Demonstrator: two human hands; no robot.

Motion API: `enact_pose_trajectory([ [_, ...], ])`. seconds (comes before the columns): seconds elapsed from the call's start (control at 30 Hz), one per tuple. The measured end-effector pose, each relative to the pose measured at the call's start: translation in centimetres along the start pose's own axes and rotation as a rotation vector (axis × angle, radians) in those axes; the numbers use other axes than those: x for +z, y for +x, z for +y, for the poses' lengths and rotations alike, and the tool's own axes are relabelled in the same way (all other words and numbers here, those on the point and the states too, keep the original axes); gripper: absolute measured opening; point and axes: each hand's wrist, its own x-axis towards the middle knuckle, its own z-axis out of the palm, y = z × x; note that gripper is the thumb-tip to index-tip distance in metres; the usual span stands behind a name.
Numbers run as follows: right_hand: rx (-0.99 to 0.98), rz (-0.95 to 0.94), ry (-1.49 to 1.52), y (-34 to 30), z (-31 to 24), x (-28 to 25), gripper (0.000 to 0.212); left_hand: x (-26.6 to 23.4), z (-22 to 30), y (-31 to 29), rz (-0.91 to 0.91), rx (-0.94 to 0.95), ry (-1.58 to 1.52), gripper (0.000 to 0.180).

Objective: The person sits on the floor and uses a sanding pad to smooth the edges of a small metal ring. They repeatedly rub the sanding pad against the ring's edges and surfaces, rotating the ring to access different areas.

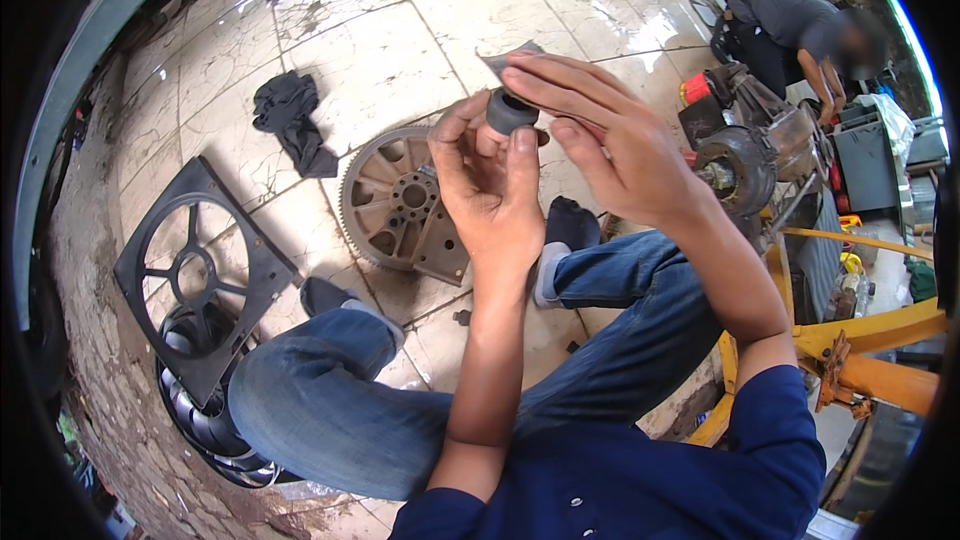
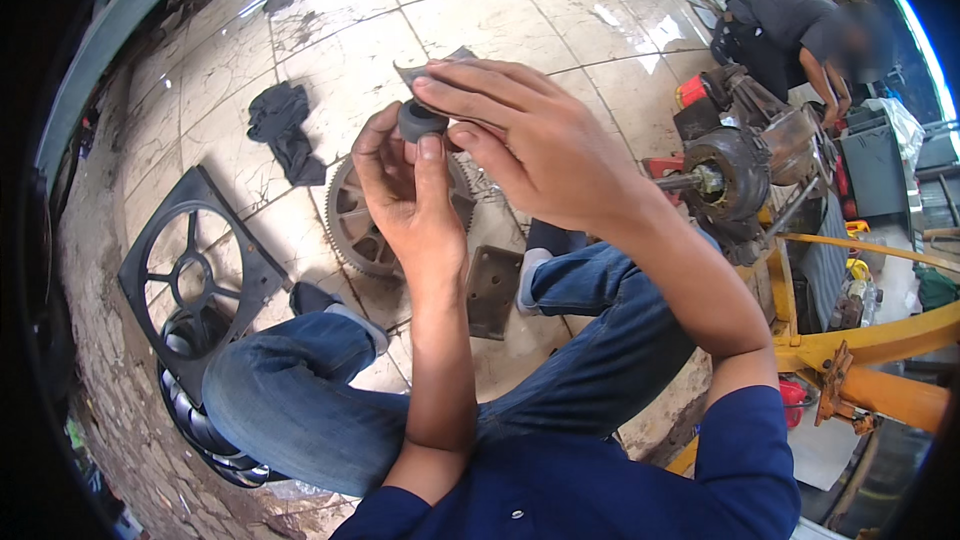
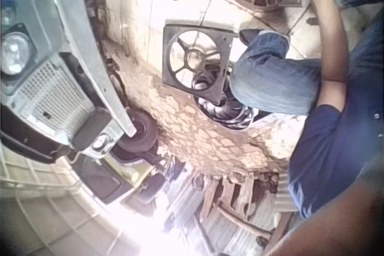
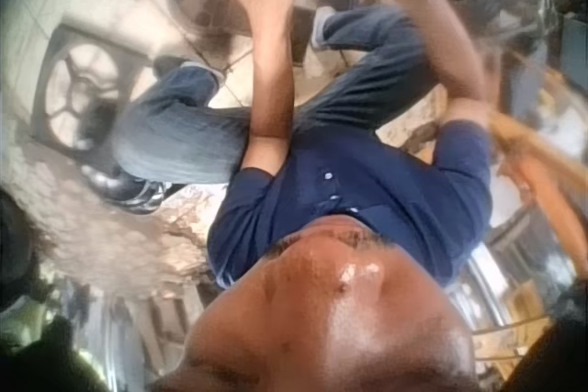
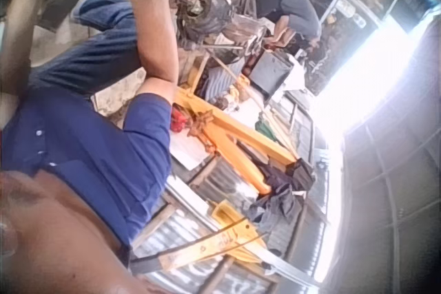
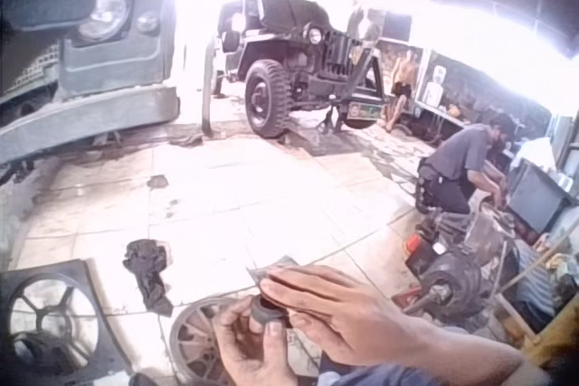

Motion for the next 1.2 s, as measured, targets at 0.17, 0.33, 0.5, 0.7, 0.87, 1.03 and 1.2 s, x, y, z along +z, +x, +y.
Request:
enact_pose_trajectory([
  [0.17,0.01,-0.056,-0.086,0.3,0.0,0.3,0.037,0.2,-0.3,-0.4,0.161,-0.153,0.189,0.037],
  [0.33,0.044,-0.047,-0.039,-0.1,0.0,0.1,0.035,0.3,-0.9,-0.2,0.162,-0.192,0.092,0.033],
  [0.5,0.088,-0.11,0.008,0.1,-0.4,-0.4,0.036,0.7,-0.7,-0.5,0.231,-0.222,0.078,0.034],
  [0.7,0.191,-0.126,0.137,0.2,-0.2,0.0,0.035,0.7,-0.6,-1.2,0.145,-0.289,0.152,0.031],
  [0.87,0.155,-0.121,0.104,-0.1,-0.9,-0.1,0.034,0.7,-0.4,-0.3,0.238,-0.296,0.047,0.031],
  [1.03,0.274,-0.137,0.197,0.7,-0.7,0.0,0.035,0.9,-0.2,-0.8,0.164,-0.279,0.069,0.03],
  [1.2,0.205,-0.136,0.184,0.4,-1.3,-0.2,0.036,0.4,0.4,-0.3,0.218,-0.307,-0.025,0.03],
])
